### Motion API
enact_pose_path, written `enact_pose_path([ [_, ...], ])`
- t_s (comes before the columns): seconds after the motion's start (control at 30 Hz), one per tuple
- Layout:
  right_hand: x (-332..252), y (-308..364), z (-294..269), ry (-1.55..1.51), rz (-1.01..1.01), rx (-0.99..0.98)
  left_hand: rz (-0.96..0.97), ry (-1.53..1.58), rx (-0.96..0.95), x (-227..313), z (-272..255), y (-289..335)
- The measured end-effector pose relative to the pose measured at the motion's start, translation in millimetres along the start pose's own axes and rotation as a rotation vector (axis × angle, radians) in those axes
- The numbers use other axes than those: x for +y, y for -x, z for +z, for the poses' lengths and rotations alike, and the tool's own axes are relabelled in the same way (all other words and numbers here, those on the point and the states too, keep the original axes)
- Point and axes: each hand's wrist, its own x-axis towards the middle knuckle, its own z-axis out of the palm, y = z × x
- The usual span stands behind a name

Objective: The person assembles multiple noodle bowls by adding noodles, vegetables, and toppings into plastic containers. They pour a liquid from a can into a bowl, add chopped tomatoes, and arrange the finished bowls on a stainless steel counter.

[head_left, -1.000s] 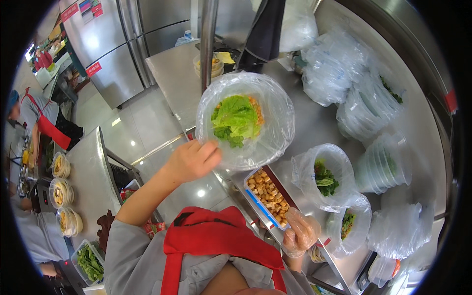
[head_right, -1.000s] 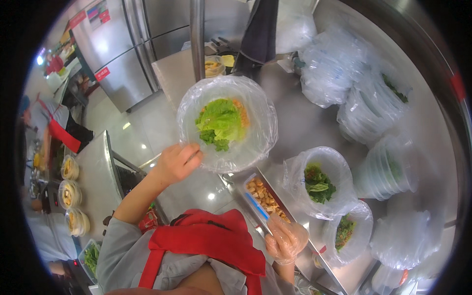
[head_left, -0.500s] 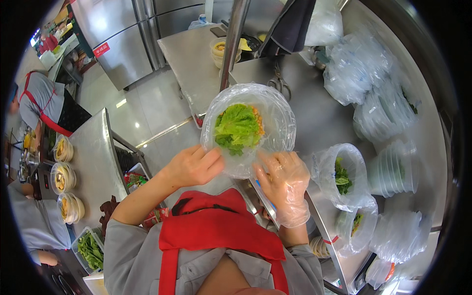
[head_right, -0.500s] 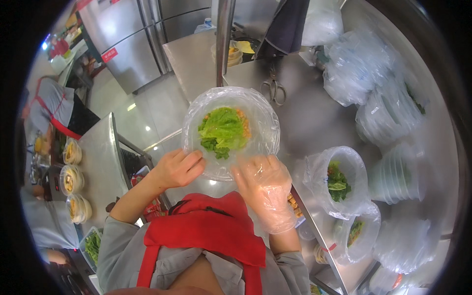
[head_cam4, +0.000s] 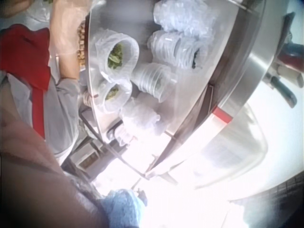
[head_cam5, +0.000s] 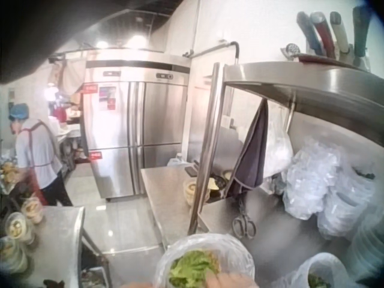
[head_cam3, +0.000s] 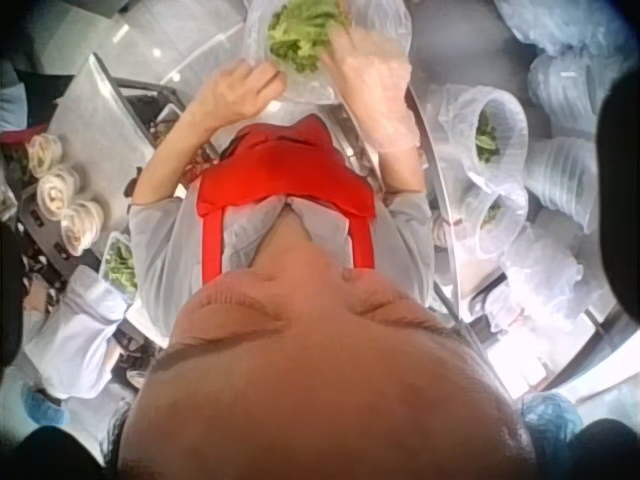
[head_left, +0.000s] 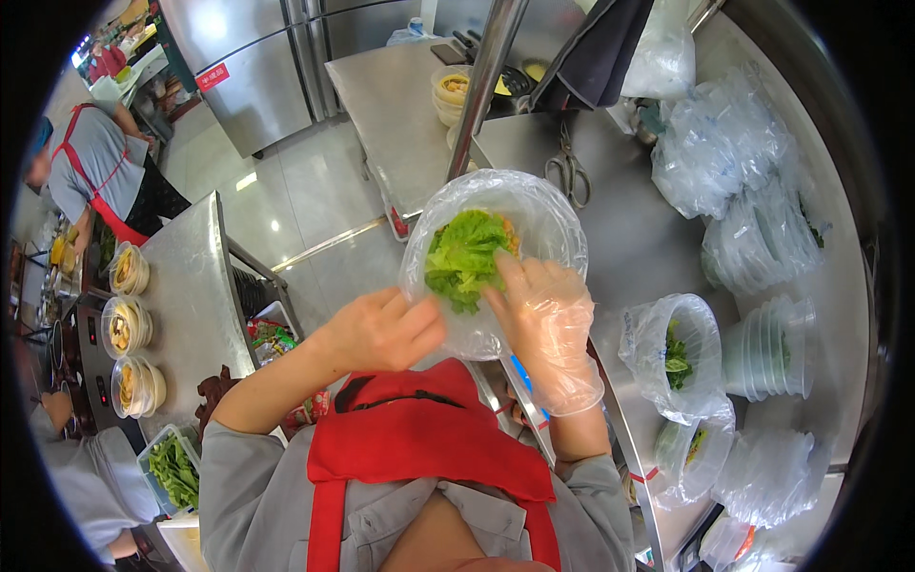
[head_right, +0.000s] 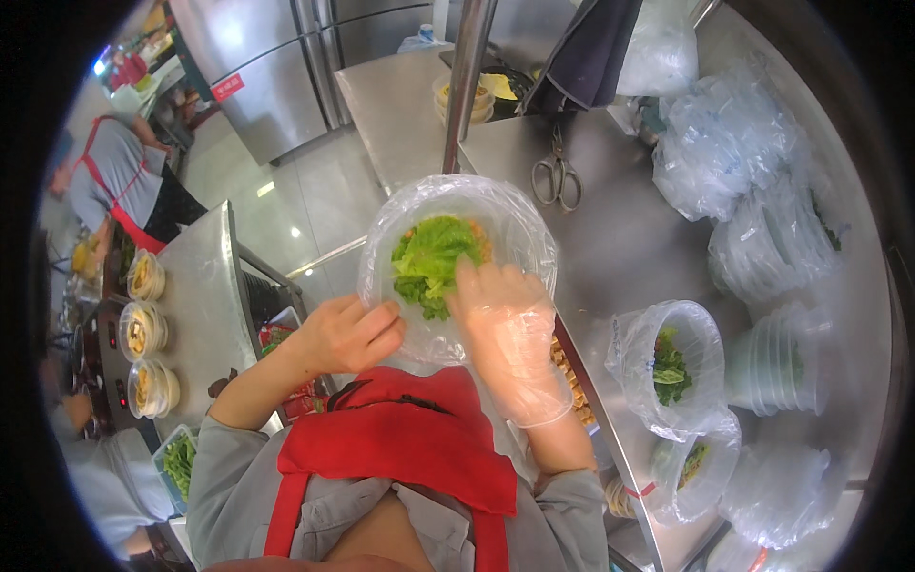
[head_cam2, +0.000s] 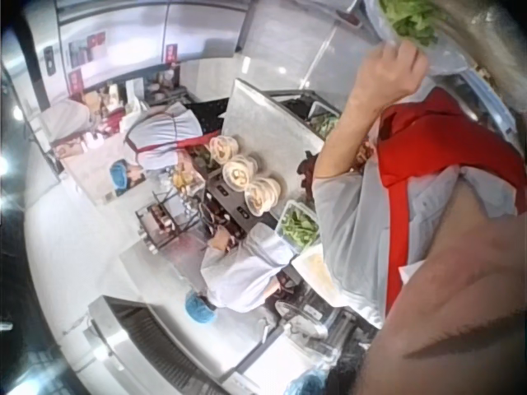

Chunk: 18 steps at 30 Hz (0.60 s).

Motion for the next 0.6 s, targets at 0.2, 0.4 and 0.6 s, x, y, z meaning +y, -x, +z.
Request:
enact_pose_path([
  [0.2, 4, -5, 24, -0.024, -0.029, -0.017, -0.02, 0.015, 0.035, 2, 4, -4],
  [0.4, 7, -2, 26, 0.039, -0.004, 0.003, -0.039, 0.042, 0.014, 4, 5, -1],
  [0.6, 14, 1, 15, -0.183, 0.061, 0.203, -0.043, 0.105, 0.015, 4, -1, -5],
])
